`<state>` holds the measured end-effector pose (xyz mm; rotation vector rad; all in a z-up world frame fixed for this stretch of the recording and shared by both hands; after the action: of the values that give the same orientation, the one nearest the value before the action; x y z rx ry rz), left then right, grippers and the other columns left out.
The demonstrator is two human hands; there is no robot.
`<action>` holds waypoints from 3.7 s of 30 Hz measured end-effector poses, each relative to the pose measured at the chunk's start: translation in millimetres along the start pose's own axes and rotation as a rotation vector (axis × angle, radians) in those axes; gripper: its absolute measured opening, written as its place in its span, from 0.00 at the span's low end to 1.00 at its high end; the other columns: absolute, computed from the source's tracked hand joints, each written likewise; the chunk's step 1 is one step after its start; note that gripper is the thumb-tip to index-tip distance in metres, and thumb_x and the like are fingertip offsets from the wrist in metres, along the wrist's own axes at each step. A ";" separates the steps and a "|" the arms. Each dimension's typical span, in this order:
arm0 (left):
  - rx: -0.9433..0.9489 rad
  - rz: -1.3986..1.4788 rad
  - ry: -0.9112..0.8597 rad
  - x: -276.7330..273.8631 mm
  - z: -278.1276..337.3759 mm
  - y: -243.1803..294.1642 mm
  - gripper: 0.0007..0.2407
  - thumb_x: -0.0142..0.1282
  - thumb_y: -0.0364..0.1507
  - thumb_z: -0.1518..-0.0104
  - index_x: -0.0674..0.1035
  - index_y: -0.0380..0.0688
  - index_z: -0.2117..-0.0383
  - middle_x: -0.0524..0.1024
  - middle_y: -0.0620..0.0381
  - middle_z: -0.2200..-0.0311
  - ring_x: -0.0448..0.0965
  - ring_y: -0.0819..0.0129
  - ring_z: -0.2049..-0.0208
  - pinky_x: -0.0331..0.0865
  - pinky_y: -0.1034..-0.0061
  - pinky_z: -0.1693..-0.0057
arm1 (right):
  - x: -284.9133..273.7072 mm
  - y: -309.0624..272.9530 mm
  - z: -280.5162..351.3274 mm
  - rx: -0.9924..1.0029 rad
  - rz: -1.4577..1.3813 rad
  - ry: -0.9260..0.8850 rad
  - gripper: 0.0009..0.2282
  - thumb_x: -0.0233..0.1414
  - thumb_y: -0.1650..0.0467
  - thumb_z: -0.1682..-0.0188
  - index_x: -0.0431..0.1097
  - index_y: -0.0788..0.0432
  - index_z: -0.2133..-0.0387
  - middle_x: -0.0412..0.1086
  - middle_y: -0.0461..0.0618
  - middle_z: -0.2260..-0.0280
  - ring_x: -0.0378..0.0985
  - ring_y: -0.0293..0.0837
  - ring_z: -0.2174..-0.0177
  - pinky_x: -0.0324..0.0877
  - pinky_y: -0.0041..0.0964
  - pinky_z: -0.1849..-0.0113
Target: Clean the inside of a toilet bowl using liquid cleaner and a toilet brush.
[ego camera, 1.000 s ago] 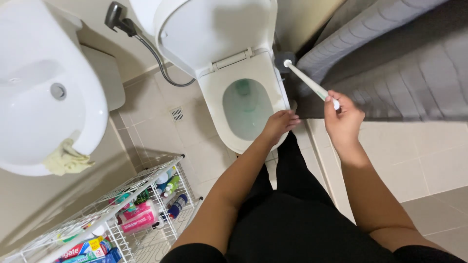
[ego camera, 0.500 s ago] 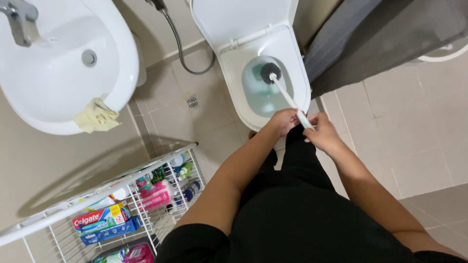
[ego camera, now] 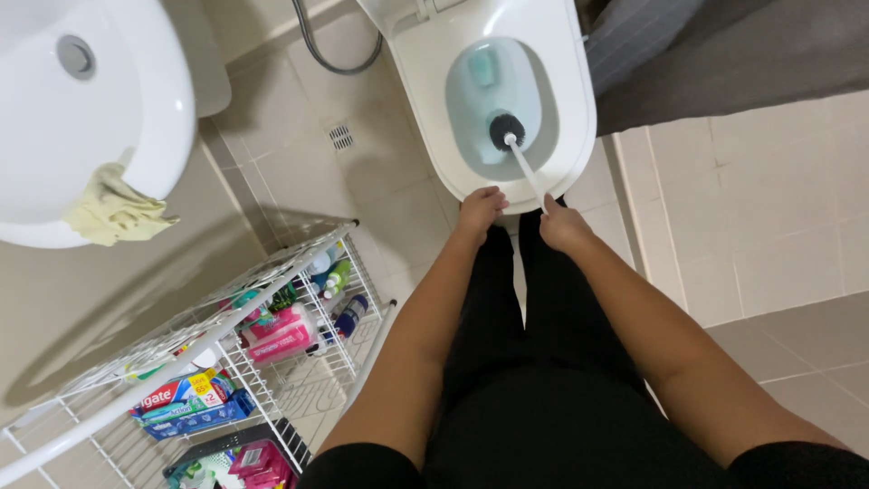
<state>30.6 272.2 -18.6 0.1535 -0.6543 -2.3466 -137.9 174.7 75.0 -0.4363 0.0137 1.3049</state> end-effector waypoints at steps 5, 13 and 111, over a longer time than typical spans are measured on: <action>0.002 0.017 0.064 -25.4 -7.8 9.3 0.21 0.57 0.29 0.38 0.70 0.31 0.41 0.76 0.37 0.50 0.83 0.55 0.53 0.78 0.68 0.46 | 11.6 -7.8 -67.3 -0.051 0.228 -0.067 0.27 0.39 0.61 0.41 0.45 0.50 0.28 0.67 0.68 0.42 0.68 0.58 0.41 0.46 0.54 0.35; 0.076 -0.006 0.096 -22.1 -19.2 9.8 0.19 0.50 0.27 0.35 0.69 0.31 0.39 0.75 0.38 0.47 0.80 0.54 0.47 0.74 0.65 0.42 | 18.6 -29.3 -114.7 -0.139 0.190 0.018 0.27 0.36 0.61 0.42 0.45 0.47 0.27 0.61 0.71 0.39 0.65 0.63 0.41 0.63 0.57 0.41; 0.658 -1.145 -0.195 85.4 -54.9 -43.4 0.19 0.55 0.27 0.39 0.72 0.48 0.40 0.62 0.54 0.32 0.59 0.56 0.29 0.63 0.71 0.28 | -63.1 -57.5 5.4 0.044 0.387 -0.294 0.27 0.37 0.62 0.44 0.48 0.44 0.28 0.74 0.77 0.55 0.83 0.67 0.60 0.70 0.64 0.51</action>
<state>-44.3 221.6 -82.0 0.7653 -1.7816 -3.0902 -102.9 106.7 113.3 -0.2043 -0.1244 1.7369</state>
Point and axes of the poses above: each hand's wrist, its own z-axis away from the middle knuckle, its own x-axis out of the palm, y = z × x, the point moved 6 cm from there along -z, towards the middle knuckle
